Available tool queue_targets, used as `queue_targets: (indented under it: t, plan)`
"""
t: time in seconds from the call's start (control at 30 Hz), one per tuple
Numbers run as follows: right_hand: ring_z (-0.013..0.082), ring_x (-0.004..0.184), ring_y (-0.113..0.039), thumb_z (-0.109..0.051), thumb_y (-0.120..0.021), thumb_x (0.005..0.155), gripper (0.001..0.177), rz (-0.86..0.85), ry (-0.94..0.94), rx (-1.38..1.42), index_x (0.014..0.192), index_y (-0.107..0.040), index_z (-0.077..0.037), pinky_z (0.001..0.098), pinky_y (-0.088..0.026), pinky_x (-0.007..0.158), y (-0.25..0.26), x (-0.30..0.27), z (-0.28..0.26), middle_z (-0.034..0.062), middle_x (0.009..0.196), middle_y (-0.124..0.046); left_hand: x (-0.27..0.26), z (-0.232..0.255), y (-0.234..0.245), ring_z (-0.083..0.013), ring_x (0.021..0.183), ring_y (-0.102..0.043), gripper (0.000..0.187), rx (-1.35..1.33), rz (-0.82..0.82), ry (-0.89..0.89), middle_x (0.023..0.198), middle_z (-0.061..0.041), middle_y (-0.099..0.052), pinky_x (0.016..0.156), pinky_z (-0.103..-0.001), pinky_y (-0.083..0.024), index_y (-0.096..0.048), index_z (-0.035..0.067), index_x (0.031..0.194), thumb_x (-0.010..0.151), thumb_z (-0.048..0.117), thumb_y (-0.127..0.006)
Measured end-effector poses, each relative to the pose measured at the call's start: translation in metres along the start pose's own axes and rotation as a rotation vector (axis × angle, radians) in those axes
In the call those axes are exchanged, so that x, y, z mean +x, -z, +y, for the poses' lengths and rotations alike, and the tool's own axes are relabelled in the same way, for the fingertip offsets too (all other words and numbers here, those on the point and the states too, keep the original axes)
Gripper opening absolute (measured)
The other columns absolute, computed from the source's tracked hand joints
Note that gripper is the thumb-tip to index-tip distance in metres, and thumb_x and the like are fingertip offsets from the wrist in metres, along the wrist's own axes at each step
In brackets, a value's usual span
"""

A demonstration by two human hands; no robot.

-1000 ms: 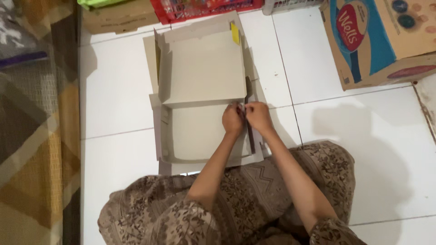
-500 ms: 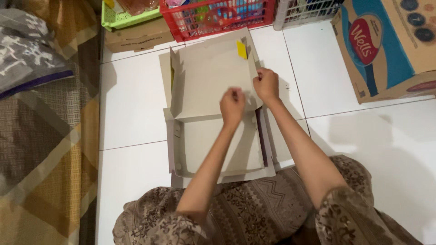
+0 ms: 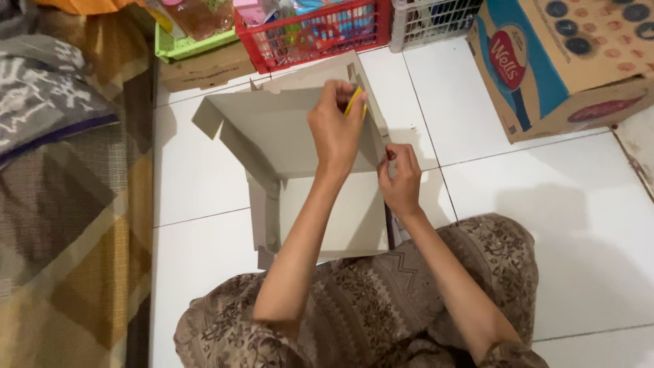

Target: The person folds a cardboard sheet by hand and assembles it into a box by tucking in the flaps and attaching a printed lid cover.

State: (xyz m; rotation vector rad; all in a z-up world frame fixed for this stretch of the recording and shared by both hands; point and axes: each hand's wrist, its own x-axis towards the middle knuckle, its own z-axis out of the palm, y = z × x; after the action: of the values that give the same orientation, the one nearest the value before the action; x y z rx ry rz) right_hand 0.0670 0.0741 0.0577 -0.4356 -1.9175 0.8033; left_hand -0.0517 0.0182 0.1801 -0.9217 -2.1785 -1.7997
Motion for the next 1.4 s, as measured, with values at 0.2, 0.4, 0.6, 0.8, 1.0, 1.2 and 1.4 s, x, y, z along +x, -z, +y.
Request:
queue_targets:
  t: [0.2, 0.4, 0.6, 0.8, 1.0, 1.2, 1.4]
  plan:
    - [0.0184, 0.081, -0.064, -0.003, -0.069, 0.100, 0.013, -0.049, -0.090, 0.136, 0.109, -0.068, 0.006, 0.0308, -0.052, 0.074, 0.025, 0.021, -0.032, 0.0102, 0.092, -0.065, -0.063, 0.020, 0.049, -0.0200, 0.082, -0.077, 0.016, -0.056, 0.038, -0.006, 0.095, -0.014, -0.077, 0.076, -0.031, -0.063, -0.075, -0.001, 0.107, 0.096, 0.009, -0.069]
    - [0.0167, 0.084, -0.062, -0.004, -0.070, 0.099, 0.014, -0.099, -0.059, 0.212, 0.109, -0.072, 0.005, 0.0295, -0.051, 0.076, 0.034, 0.019, -0.057, 0.0088, 0.093, -0.063, -0.099, 0.023, 0.059, -0.0195, 0.079, -0.077, 0.016, -0.074, 0.026, 0.131, 0.091, -0.014, -0.076, 0.070, -0.031, -0.061, -0.077, -0.002, 0.103, 0.092, 0.009, -0.074]
    - [0.0166, 0.088, -0.063, -0.005, -0.070, 0.100, 0.012, -0.089, -0.020, 0.231, 0.105, -0.071, 0.005, 0.0290, -0.052, 0.080, 0.041, 0.022, -0.070, 0.0087, 0.096, -0.063, -0.109, 0.024, 0.050, -0.0150, 0.077, -0.074, 0.015, -0.169, 0.064, 0.155, 0.089, -0.012, -0.076, 0.070, -0.029, -0.060, -0.076, -0.003, 0.103, 0.093, 0.008, -0.074]
    - [0.0151, 0.086, -0.062, -0.007, -0.071, 0.100, 0.013, -0.080, -0.029, 0.224, 0.098, -0.069, 0.006, 0.0289, -0.049, 0.079, 0.050, 0.023, -0.073, 0.0075, 0.093, -0.065, -0.116, 0.024, 0.043, -0.0133, 0.075, -0.072, 0.014, -0.190, 0.075, 0.166, 0.090, -0.011, -0.075, 0.068, -0.028, -0.059, -0.076, -0.003, 0.103, 0.093, 0.007, -0.073]
    - [0.0149, 0.085, -0.061, -0.007, -0.072, 0.100, 0.014, -0.108, -0.068, 0.228, 0.096, -0.069, 0.006, 0.0286, -0.049, 0.078, 0.054, 0.021, -0.071, 0.0076, 0.091, -0.065, -0.121, 0.021, 0.038, -0.0135, 0.078, -0.072, 0.013, -0.211, 0.076, 0.106, 0.091, -0.011, -0.074, 0.073, -0.028, -0.060, -0.075, -0.003, 0.103, 0.095, 0.006, -0.072]
    - [0.0160, 0.087, -0.065, -0.007, -0.071, 0.098, 0.012, -0.116, -0.107, 0.284, 0.101, -0.073, 0.005, 0.0272, -0.050, 0.079, 0.044, 0.014, -0.069, 0.0085, 0.094, -0.068, -0.129, 0.017, 0.024, -0.0130, 0.078, -0.071, 0.013, -0.219, 0.098, 0.102, 0.088, -0.011, -0.073, 0.072, -0.028, -0.058, -0.075, -0.002, 0.103, 0.094, 0.006, -0.073]
    - [0.0187, 0.097, -0.067, -0.004, -0.067, 0.100, 0.021, -0.210, -0.071, 0.258, 0.120, -0.073, 0.002, 0.0289, -0.053, 0.085, 0.051, 0.008, -0.066, 0.0113, 0.107, -0.071, -0.127, -0.013, 0.011, -0.0103, 0.085, -0.072, 0.020, -0.674, 0.135, 0.358, 0.098, -0.007, -0.075, 0.076, -0.027, -0.062, -0.067, -0.001, 0.113, 0.096, 0.010, -0.068]
